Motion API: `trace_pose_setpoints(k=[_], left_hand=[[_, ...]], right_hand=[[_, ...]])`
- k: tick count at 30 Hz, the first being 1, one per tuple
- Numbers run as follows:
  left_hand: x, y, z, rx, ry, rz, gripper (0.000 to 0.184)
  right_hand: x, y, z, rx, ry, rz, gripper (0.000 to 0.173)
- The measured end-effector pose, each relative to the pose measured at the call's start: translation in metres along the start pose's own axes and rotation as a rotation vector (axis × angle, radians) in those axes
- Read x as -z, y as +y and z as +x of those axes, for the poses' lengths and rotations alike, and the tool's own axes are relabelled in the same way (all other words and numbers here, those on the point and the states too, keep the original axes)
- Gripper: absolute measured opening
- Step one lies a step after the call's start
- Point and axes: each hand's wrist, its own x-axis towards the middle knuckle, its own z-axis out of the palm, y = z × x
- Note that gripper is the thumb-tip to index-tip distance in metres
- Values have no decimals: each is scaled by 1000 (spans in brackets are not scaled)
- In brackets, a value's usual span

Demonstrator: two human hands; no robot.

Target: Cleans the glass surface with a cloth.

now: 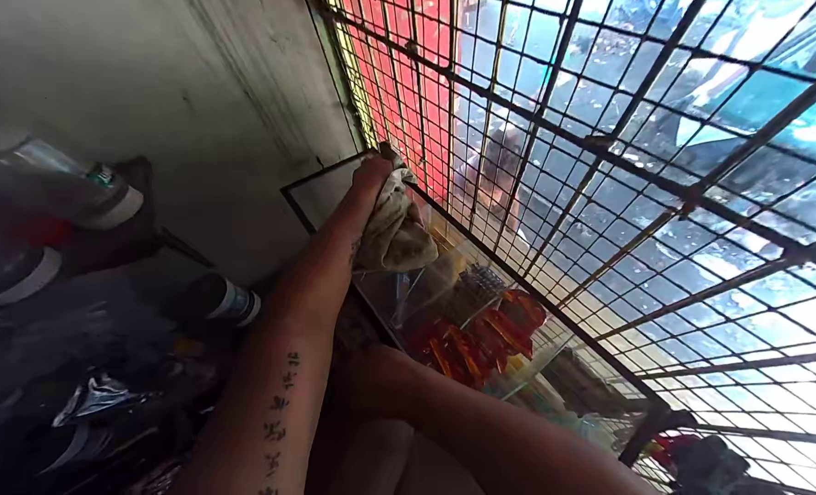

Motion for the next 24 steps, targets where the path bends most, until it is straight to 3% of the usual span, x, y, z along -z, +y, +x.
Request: trace_pose_setpoints(k=[7, 14, 24], left_hand=[[17, -8, -11, -150, 1, 64, 38], [30, 32, -10, 3, -71, 494, 35], [14, 30, -31, 9, -58, 182, 45]], right_hand=[[-3, 1, -5, 9, 44, 50, 32], [-4, 4, -9, 30, 64, 35, 30], [-8, 3, -1, 51, 51, -87, 25]])
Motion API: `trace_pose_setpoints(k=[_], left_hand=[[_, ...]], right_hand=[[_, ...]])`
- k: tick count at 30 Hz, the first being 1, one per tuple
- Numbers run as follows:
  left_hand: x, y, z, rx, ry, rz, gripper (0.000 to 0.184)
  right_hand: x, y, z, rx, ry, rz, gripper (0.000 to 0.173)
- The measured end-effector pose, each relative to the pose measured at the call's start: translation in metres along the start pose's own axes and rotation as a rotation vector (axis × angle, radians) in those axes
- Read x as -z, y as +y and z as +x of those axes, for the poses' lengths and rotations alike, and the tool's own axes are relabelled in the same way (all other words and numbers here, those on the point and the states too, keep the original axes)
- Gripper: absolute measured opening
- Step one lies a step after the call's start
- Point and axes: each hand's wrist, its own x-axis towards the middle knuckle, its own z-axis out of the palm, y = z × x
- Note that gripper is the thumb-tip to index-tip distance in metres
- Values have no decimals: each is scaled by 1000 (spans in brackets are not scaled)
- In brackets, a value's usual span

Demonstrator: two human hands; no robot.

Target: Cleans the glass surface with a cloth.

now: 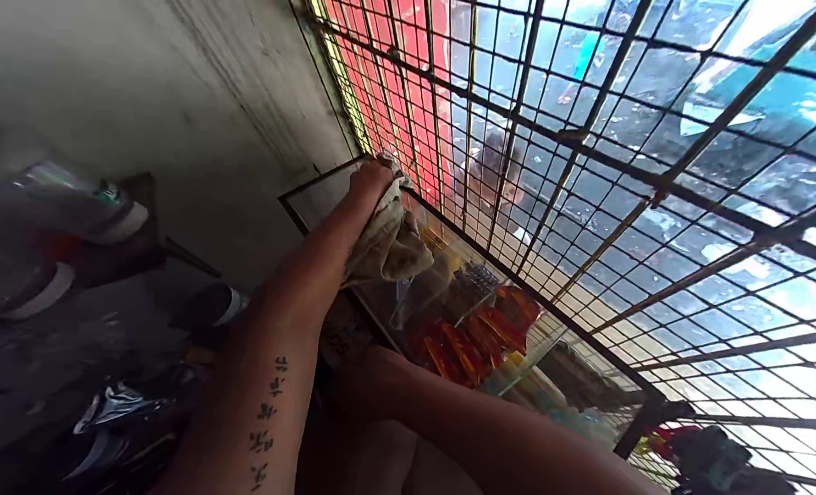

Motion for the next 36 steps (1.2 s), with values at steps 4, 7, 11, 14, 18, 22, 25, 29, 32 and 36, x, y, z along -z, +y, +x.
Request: trace_pose_setpoints(k=[4, 7, 11, 14, 18, 22, 25, 29, 32, 36], left_hand=[[-3, 3, -3, -45, -20, -17, 43], [-6, -4, -4, -90, -6, -127, 42], [-10, 3, -11, -203, -10, 107, 35], [-9, 6, -15, -213, -28, 142, 35], [-1, 7, -17, -182, -73, 187, 34], [5, 13, -2, -162, -64, 301, 32], [7, 12, 5, -172, -49, 291, 32], [2, 11, -11, -71, -48, 5, 42], [-6, 6, -14, -83, -4, -79, 43], [-13, 5, -17, -165, -13, -36, 38]], right_hand=[[1, -1, 1, -14, -18, 5, 26], [1, 0, 1, -20, -24, 9, 27], [1, 1, 2, 7, -27, -6, 26], [1, 1, 1, 8, -30, 1, 27], [1, 1, 0, 21, -39, -20, 27], [2, -1, -3, -12, -14, 34, 29], [6, -3, -8, -62, -15, 88, 31], [6, -3, -4, -40, -41, 28, 29], [6, -3, -1, -58, -53, 22, 31], [4, 0, 3, -33, -53, 0, 30]])
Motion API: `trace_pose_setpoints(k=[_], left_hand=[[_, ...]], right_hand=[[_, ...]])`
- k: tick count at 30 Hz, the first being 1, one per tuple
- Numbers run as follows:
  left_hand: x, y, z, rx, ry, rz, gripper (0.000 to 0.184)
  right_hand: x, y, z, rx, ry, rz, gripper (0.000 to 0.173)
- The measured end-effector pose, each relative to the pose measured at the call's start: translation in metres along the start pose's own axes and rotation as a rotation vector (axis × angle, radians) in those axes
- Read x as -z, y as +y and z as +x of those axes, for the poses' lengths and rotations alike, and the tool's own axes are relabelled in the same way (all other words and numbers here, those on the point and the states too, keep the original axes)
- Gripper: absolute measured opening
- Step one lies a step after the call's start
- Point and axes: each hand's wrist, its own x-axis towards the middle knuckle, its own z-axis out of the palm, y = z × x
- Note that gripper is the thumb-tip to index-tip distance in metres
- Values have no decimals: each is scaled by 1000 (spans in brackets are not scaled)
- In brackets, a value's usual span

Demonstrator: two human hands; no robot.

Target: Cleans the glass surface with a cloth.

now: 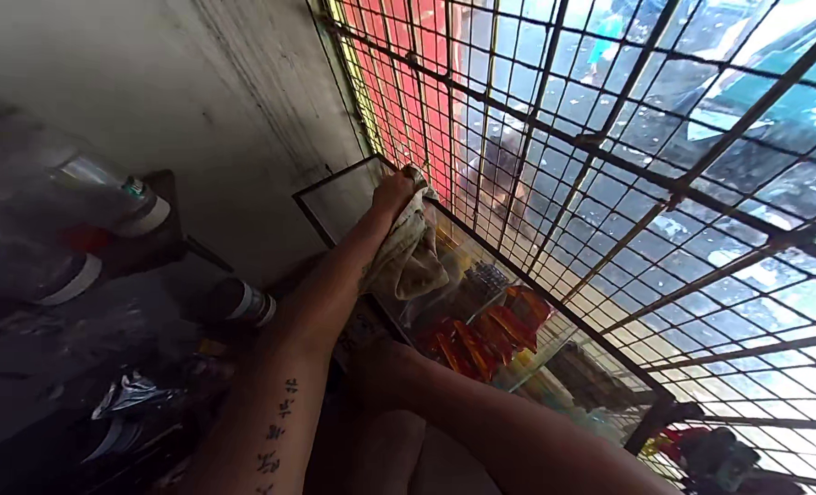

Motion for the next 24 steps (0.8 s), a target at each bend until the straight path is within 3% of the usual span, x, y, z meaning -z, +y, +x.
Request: trace_pose_setpoints(k=[5, 10, 12, 18, 21, 24], left_hand=[[-11, -7, 2, -195, 49, -43, 33], [-18, -6, 0, -248, 86, -13, 32], [-16, -3, -10, -308, 88, -116, 32], [11, -5, -61, -251, 48, -799, 22], [16, -4, -68, -315, 18, -816, 30], [17, 2, -61, -167, 92, -711, 30]], right_hand=[[-2, 0, 2, -3, 16, -37, 30], [-4, 2, 3, 16, 23, -41, 31], [-6, 4, 4, 37, 35, -48, 31], [-1, -4, -2, -19, 4, -48, 28], [0, -4, -2, -22, -7, -44, 29], [0, -4, -2, -21, -25, -42, 31]])
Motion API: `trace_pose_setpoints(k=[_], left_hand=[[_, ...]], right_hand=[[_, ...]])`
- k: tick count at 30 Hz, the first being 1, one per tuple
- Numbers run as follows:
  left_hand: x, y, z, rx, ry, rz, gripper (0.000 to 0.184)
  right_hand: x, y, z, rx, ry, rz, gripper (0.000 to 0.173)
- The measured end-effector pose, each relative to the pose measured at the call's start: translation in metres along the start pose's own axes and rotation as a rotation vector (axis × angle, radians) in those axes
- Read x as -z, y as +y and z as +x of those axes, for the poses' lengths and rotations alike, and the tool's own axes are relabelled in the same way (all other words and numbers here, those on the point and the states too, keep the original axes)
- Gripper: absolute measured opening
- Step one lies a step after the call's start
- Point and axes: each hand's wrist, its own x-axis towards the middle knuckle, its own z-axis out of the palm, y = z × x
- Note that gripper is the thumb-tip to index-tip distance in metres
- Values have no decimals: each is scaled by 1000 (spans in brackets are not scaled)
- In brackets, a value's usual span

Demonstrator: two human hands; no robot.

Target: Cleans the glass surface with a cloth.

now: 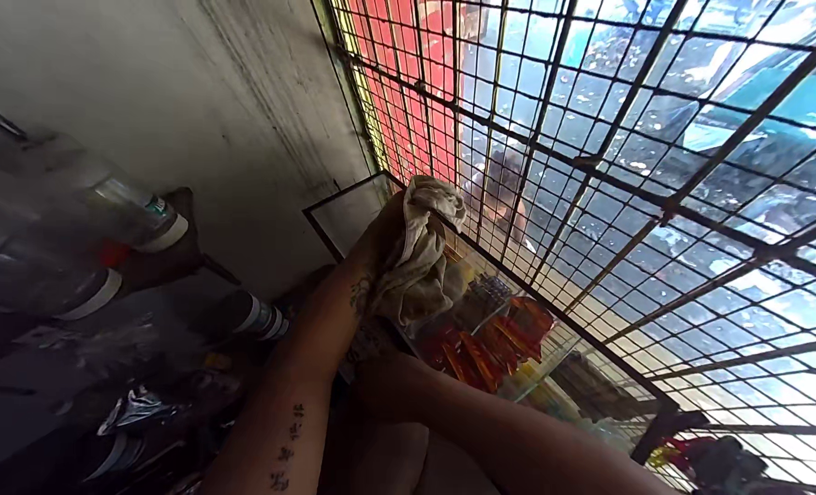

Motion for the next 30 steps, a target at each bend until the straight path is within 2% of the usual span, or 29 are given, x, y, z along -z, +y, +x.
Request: trace_pose_setpoints(k=[4, 6, 12, 14, 16, 19, 21, 23, 26, 30], left_hand=[[-9, -25, 16, 25, 366, 160, 37], [-10, -27, 21, 61, 433, 207, 37], [-28, -24, 32, -83, 129, 492, 51], [-29, -29, 38, -144, 54, 558, 47], [-27, -25, 41, -106, -24, 666, 44], [-29, -3, 37, 58, -75, 811, 43], [-32, 9, 35, 125, -83, 767, 41], [-30, 9, 38, 138, -104, 588, 44], [-24, -1, 39, 24, -136, 302, 41], [-37, 5, 27, -3, -124, 319, 43]], right_hand=[[-3, 3, 3, 12, 10, -10, 31], [-4, 4, 4, 21, 16, -24, 31], [-3, 3, 1, 11, 8, 6, 31], [-2, 2, 1, 4, 12, 18, 30], [-2, 1, 0, 1, 20, 23, 30], [-1, 2, -1, 9, 20, 9, 29], [0, 2, -2, -17, 25, 41, 30], [2, 0, -4, -67, 31, 118, 32], [1, 0, -3, -49, 33, 95, 31], [2, 1, -4, -30, 20, 65, 28]])
